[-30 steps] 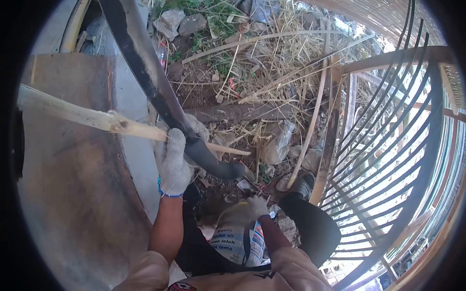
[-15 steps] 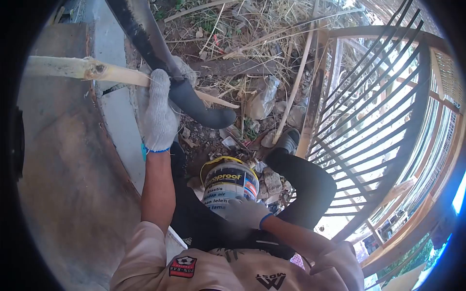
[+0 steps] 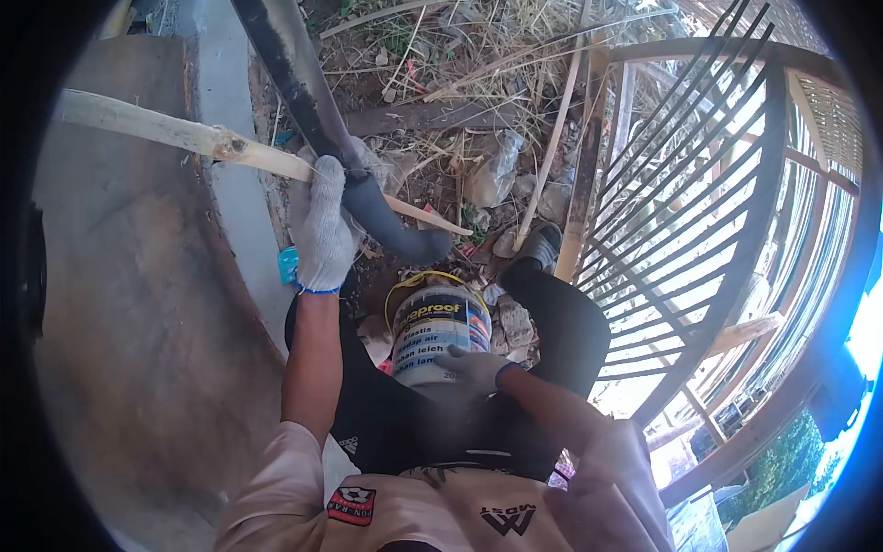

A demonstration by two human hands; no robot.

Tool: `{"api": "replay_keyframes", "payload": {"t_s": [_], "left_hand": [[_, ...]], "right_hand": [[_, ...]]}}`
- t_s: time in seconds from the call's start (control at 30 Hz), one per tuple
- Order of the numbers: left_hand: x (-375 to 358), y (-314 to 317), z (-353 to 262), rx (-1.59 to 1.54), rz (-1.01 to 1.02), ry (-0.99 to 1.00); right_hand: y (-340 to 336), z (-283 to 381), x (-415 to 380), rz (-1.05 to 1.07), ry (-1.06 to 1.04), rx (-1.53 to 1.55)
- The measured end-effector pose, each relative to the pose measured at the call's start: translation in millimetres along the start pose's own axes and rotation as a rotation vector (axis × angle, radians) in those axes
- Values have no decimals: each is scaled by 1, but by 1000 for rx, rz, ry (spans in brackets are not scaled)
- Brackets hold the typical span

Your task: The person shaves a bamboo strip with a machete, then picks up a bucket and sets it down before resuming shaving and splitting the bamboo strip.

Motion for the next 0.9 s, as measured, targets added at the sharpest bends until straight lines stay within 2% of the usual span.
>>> {"api": "replay_keyframes", "payload": {"t_s": [0.1,0.2,0.3,0.4,0.53,0.63,0.7,0.73,0.8,0.83,0.9], "left_hand": [[-5,-2,-6,7,87,27],[-12,-1,-16,-17,37,0],[-18,-3,-24,-50,-27,13],[-21,-12,-29,-18,57,-22],[-18,-32,-12,27,108,-2],[-27,-37,-10,-1,96,-27],[-33,-36,-13,-13,99,10],[-35,-36,-13,-19,101,23],[-38,-37,-15,62,132,52],[-42,-34,-18,56,133,74],[-52,-22,-28,-127,125,110]], "right_hand": [[-2,-3,-6,-4,106,-37],[10,12,3,11,144,-32],[19,28,4,7,148,-157],[34,27,-1,-11,108,-198],[70,0,19,-51,163,-110],[94,0,30,-95,151,-281],[111,0,36,21,168,-360],[110,1,41,12,164,-372],[112,6,49,52,71,-427],[122,1,53,40,62,-444],[157,-16,66,-179,29,-361]]}}
Point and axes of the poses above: each hand's wrist, its own x-axis towards the middle knuckle, its own y-axis out of the palm, z = x × y, the point moved 1 cm from there along x, towards the middle knuckle, and after that the axes turned 15 degrees about -z, right-handed, at the moved point
